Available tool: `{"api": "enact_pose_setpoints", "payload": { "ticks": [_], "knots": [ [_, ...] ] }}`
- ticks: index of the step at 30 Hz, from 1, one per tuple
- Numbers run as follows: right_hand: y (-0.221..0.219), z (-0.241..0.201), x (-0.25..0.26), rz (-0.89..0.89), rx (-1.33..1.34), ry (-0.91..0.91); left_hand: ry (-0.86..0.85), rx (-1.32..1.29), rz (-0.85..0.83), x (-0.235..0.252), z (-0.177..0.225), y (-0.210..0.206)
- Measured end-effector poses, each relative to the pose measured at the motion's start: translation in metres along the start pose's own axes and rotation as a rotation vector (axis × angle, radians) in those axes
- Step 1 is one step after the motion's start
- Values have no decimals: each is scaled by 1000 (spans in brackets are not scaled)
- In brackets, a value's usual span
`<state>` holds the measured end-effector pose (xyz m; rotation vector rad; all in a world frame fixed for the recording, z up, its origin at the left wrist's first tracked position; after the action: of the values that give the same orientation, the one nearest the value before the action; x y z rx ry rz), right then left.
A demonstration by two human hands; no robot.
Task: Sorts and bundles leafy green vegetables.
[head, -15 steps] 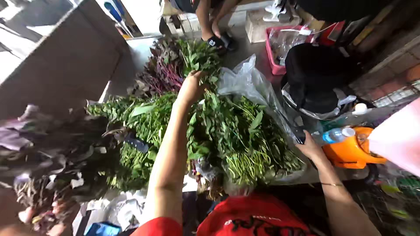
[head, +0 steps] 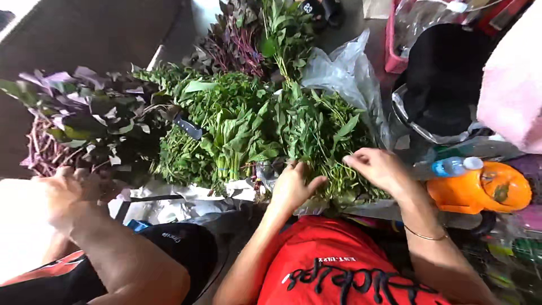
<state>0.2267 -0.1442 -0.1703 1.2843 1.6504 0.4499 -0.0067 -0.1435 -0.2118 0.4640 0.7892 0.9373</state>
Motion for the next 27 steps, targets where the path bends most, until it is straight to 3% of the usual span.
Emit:
{"api": "enact_pose_setpoints", "payload": {
  "ticks": [2, 4, 8, 11, 15, 16, 20, 22, 25, 27],
  "knots": [
    [-21, -8, 7, -229, -100, -77, 132, 61, -83, -2, 4, -10],
    [-45, 6, 14, -317, -56, -92, 196, 87, -171, -4, 4, -10],
    [-57, 22, -3, 15, 341, 0, 81, -149, -108, -2, -2, -9],
    [-47, -4, -24, 270, 248, 126, -12, -255, -74, -2, 0, -1],
    [-68, -25, -26, 104, -62, 187, 157, 195, -317, -1, 2, 13],
    [-74, -27, -26, 130, -82, 212, 183, 289, -303, -5, 12, 23],
    [-85, -25, -32, 267, -79, 276, -21, 306, 96, -16, 62, 54],
    [-91, -26, -36, 303, -86, 309, -45, 252, 168, 0, 80, 57],
    [-97, -24, -40, 363, 112, 365, 62, 254, 74, 43, 77, 44],
    [-90, -19, -37, 325, 450, 327, 54, 190, 9, 64, 61, 32]
  ]
}}
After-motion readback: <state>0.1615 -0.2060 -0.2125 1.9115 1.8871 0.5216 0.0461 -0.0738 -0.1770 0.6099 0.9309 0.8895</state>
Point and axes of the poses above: each hand's wrist, its own x-axis towards the middle knuckle, its own y-axis out of the back of the hand, z = x × y, the point moved 3 cm from there along x, towards the middle knuckle, and after that the axes turned 6 degrees about -z, right-handed, at the moved point
